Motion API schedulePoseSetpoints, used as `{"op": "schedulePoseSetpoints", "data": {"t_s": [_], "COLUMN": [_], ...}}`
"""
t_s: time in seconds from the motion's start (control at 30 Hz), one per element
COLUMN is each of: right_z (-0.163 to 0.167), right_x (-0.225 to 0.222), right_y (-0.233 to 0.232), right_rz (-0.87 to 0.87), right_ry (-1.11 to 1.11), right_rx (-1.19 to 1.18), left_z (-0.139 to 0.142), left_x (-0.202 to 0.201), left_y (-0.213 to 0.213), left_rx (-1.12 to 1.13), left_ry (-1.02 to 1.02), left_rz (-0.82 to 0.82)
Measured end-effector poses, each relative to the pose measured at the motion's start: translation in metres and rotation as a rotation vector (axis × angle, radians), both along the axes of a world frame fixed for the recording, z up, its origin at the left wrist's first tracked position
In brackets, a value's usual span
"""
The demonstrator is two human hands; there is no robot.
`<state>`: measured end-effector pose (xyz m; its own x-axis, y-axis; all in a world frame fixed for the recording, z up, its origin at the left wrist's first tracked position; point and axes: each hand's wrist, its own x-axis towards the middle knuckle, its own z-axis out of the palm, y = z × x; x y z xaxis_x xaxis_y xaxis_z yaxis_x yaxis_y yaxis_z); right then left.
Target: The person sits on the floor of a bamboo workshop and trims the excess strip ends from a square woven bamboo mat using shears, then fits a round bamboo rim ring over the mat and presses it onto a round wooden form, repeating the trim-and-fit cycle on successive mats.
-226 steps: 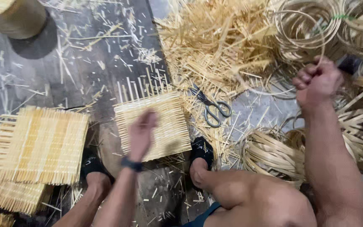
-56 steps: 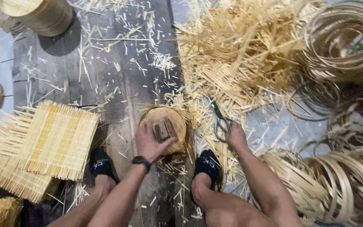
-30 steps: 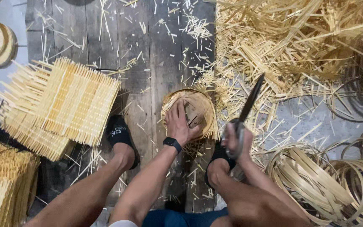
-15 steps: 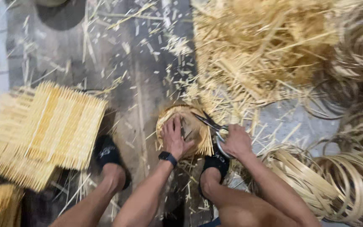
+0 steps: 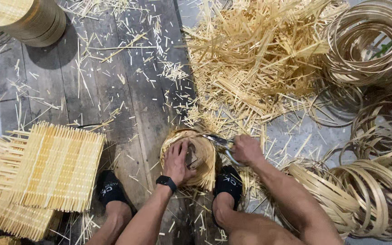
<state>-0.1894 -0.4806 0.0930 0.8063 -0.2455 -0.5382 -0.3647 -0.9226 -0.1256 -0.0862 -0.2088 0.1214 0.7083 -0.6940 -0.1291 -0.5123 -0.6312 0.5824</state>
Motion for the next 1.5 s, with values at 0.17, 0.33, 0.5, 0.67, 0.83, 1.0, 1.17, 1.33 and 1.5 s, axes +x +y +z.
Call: {"op": "schedulePoseSetpoints", "data": {"t_s": [0.17, 0.33, 0.5, 0.67, 0.83, 1.0, 1.17, 1.33, 1.5], "right_z": [-0.005, -0.012, -0.018, -0.026, -0.027, -0.028, -0.023, -0.028, -0.021], "right_x": [0.011, 0.022, 0.019, 0.026, 0.014, 0.017, 0.022, 0.027, 0.035], "right_y": [0.0, -0.002, -0.011, -0.008, -0.006, 0.007, -0.014, -0.009, -0.009], "right_rz": [0.106, 0.023, 0.093, 0.081, 0.083, 0.07, 0.077, 0.098, 0.003], "right_ry": [-0.119, 0.075, -0.117, 0.0, -0.285, -0.561, -0.184, -0.212, -0.002], "right_rx": [-0.071, -0.007, -0.066, -0.089, -0.089, -0.072, -0.034, -0.104, 0.011], "left_z": [0.001, 0.009, 0.012, 0.001, -0.004, -0.006, -0.01, -0.009, -0.006], "left_x": [0.011, 0.009, -0.028, -0.036, -0.025, -0.03, -0.021, -0.009, -0.004], "left_y": [0.002, -0.001, -0.021, -0.024, -0.01, -0.013, -0.003, 0.005, 0.01], "left_rx": [0.061, 0.323, 0.198, 0.184, 0.122, 0.159, 0.144, 0.118, 0.101], "left_ry": [0.021, -0.125, 0.102, -0.014, 0.014, 0.037, -0.006, 0.074, 0.093], "left_rz": [-0.096, -0.179, 0.427, 0.384, 0.287, 0.299, 0.176, 0.028, -0.066]}}
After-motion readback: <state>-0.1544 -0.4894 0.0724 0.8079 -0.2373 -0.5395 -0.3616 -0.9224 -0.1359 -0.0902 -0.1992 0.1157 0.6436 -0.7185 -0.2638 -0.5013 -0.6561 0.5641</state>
